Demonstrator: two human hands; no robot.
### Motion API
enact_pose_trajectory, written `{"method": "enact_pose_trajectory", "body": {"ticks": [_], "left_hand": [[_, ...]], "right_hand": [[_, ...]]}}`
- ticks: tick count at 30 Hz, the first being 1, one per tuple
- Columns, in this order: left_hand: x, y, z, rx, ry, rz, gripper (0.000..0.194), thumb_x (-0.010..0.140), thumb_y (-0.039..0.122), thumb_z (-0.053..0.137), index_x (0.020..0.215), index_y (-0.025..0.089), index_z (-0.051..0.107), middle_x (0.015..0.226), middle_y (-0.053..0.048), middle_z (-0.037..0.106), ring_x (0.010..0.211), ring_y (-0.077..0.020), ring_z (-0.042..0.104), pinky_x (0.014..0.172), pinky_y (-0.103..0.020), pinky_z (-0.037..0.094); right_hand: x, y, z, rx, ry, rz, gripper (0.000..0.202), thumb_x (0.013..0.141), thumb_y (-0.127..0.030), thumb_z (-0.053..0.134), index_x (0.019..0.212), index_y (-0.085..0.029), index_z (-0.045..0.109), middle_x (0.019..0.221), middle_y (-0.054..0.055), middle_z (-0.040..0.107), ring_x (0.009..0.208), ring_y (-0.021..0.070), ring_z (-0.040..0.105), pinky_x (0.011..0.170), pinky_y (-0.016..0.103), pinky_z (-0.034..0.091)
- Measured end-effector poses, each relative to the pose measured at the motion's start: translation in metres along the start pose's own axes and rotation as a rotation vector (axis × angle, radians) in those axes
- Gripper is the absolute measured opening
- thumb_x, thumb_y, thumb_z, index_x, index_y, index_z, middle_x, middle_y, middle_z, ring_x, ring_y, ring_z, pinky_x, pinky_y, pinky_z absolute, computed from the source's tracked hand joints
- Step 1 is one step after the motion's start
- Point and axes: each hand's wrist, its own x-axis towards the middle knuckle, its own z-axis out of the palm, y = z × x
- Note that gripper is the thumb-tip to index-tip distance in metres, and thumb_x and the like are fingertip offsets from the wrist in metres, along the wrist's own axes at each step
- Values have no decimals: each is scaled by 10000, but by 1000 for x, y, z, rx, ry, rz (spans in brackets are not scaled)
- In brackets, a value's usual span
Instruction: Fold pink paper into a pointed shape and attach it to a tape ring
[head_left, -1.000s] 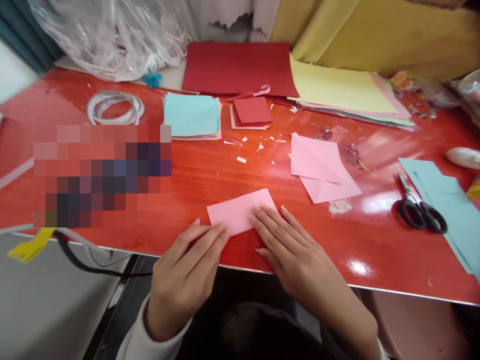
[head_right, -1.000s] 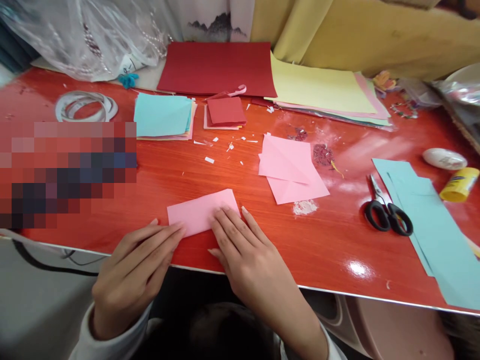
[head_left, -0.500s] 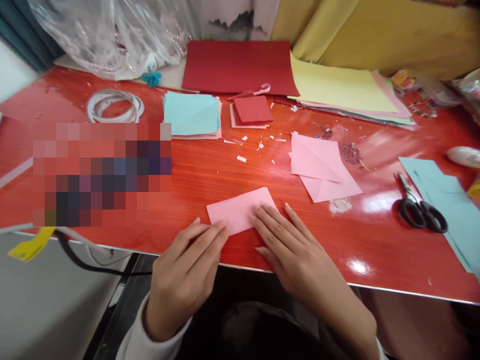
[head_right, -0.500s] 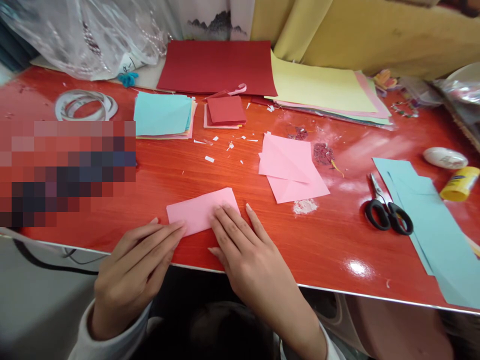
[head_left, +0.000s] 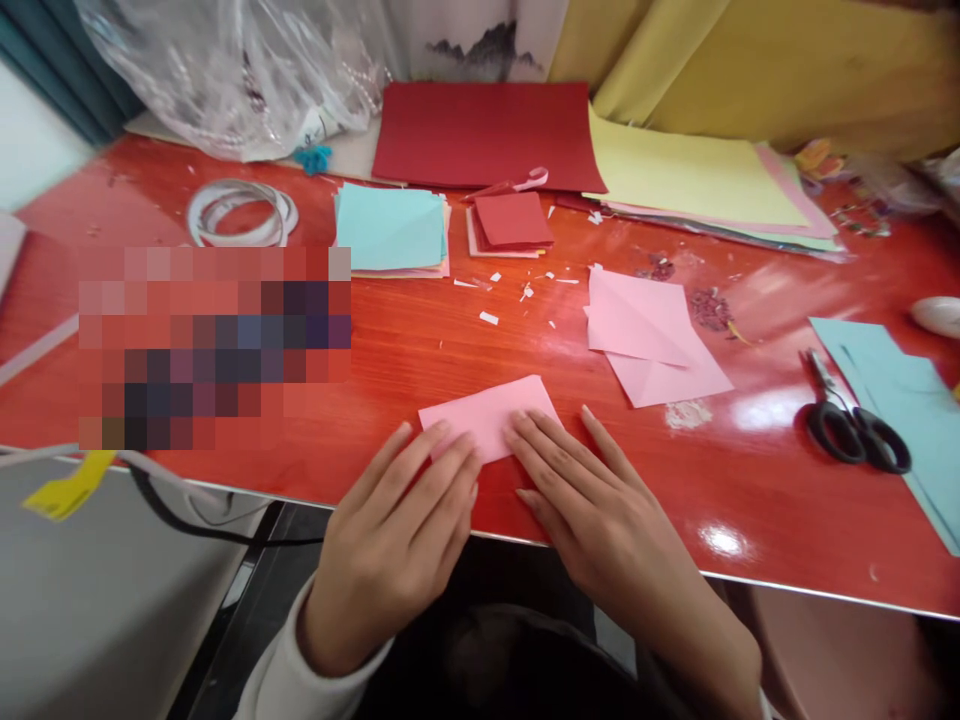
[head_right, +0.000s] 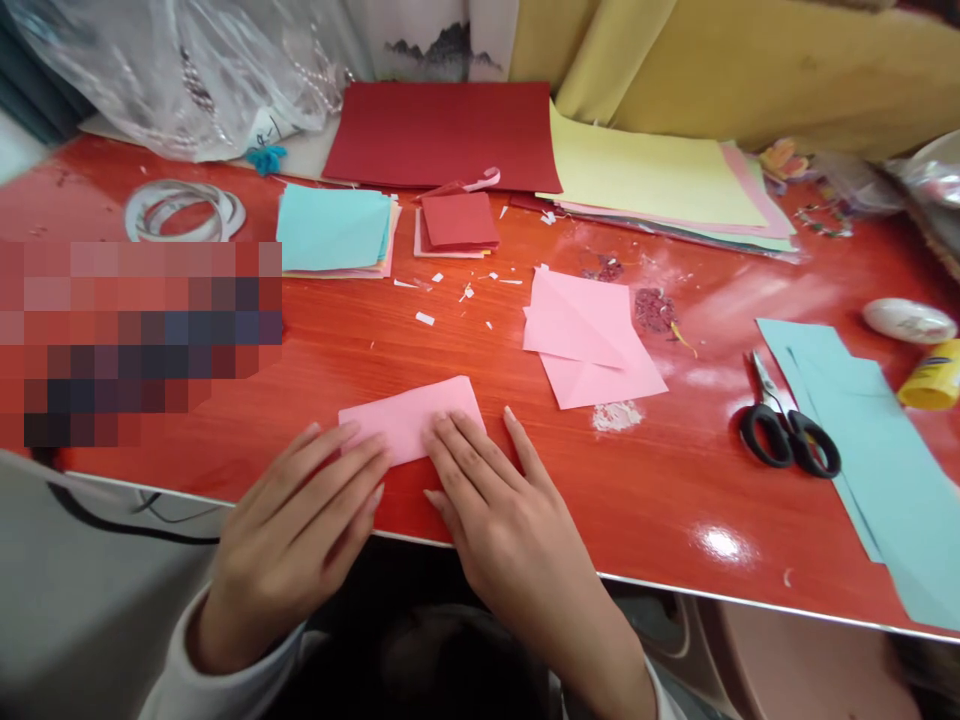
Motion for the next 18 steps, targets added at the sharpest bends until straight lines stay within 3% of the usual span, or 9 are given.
{"method": "enact_pose_trajectory", "body": {"ticks": [6,13,18], "left_hand": [[10,9,4,69,-96,57,307,864,198,545,1118,48,628,1158,-87,665,1064,-239,635,946,-395,474],[20,23,-1,232,-126,95,316,864,226,539,1052,1,657,1076,-147,688,965,-264,678,857,-362,543],[17,20,-6,295,-186,168,373,880,211,475,1127,-38,604,1136,-180,651,1033,-271,648,895,-369,532]], "right_hand": [[0,0,1,6,26,-11,391,964,-213,397,1331,-96,465,1419,49,429,1332,179,391,1168,418,207],[2,1,-3,-35,35,-43,373,952,-155,379,1290,-67,511,1384,89,463,1299,203,438,1171,440,176],[1,9,-10,-76,22,-119,364,964,-180,390,1298,-92,503,1374,66,477,1278,197,464,1178,458,136]]}}
